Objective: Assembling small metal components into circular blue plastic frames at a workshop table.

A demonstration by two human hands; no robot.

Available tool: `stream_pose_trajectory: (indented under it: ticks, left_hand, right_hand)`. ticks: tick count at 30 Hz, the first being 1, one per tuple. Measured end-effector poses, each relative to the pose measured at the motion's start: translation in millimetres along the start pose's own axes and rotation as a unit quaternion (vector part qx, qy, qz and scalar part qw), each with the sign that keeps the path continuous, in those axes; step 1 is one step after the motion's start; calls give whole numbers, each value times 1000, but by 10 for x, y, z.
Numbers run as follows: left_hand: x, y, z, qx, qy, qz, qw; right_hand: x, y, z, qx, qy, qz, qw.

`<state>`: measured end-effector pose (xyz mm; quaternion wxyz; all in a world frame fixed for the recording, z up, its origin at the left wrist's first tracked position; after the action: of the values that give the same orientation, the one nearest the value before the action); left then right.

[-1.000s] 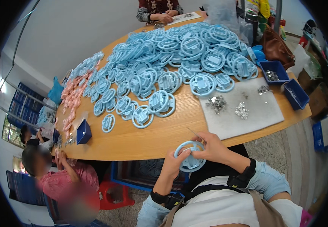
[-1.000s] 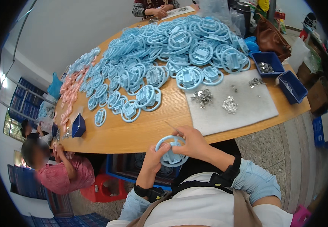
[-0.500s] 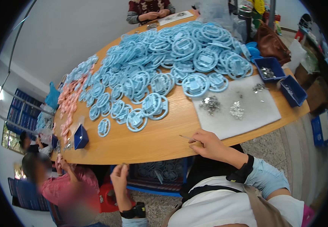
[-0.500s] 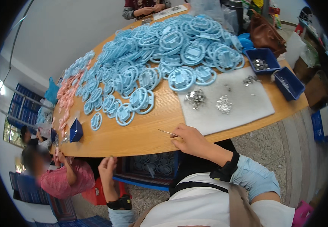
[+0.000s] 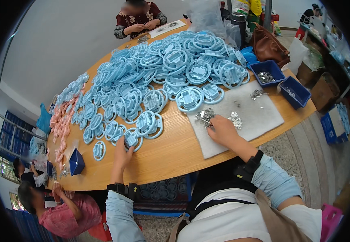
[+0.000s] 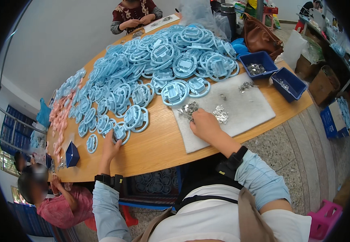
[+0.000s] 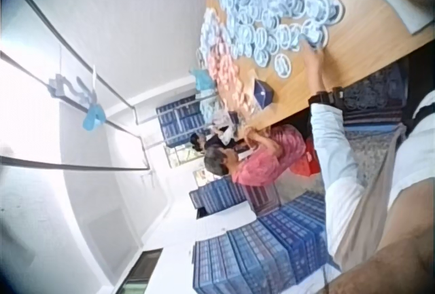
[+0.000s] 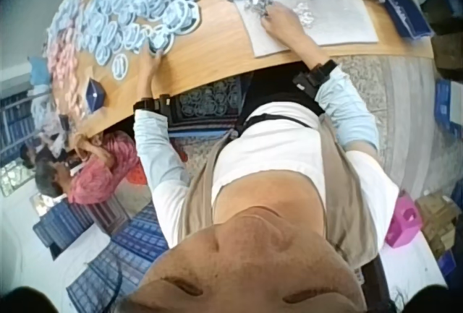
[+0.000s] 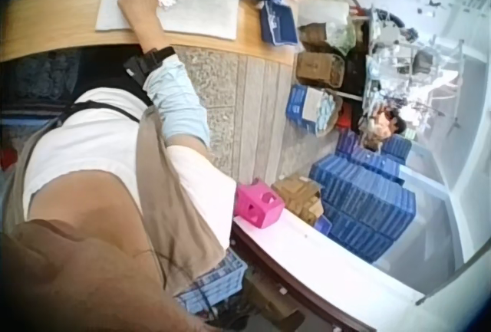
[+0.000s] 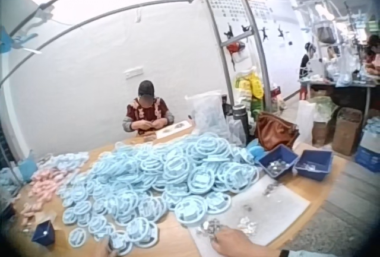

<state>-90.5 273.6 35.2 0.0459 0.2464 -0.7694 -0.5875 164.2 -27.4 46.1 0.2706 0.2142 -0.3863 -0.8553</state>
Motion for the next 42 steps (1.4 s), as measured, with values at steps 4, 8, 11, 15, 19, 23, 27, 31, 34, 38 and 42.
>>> stream_pose_trajectory:
  ticks: [4,8,11,15,19,23,27,31,34,38,42]
  left_hand:
    - [-117,49,-51,-35,11,7,999]
    - [-148,72,-17,-10,48,23,999]
    - [-106,112,-55,-1,59,5,998]
    - [-75,250,-243,-25,23,-66,997]
    - [-16,394,-845,-25,-65,-129,989]
    - [58,345,-1318,34,-85,-130,987]
    - [68,169,-1683,98,-94,-115,984]
    - [10,-124,-2117,170,-166,-48,970]
    - [-54,-310,-2395,180,-201,-10,963]
    - [-98,-523,-2530,174,-225,9,959]
    - [-67,-565,-2509,187,-221,-8,957]
  right_hand:
    - [-36,-40,-34,-30,4,9,1000]
    - [85,150,44,11,50,8,999]
    - [241,143,37,118,95,42,988]
    - [317,262,-131,63,73,29,995]
    - [317,400,-249,-26,43,-10,999]
    - [340,234,-79,-53,41,22,998]
    - [318,27,-46,6,41,32,999]
    - [312,93,-22,-17,63,53,996]
    - [358,192,-57,-12,104,72,992]
    - [374,309,-172,-99,51,54,992]
    - [395,247,-180,-118,10,38,992]
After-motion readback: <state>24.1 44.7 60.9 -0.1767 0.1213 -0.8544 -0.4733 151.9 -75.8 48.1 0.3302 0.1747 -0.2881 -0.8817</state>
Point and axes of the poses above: each hand's wrist, its own x-axis away from the middle knuckle, its own y-axis out of the back of the hand, z = x × y, the point moved 6 cm from there along -x, towards the middle knuckle, and after that the axes turned 12 degrees about -y, right-handed, at the moved point
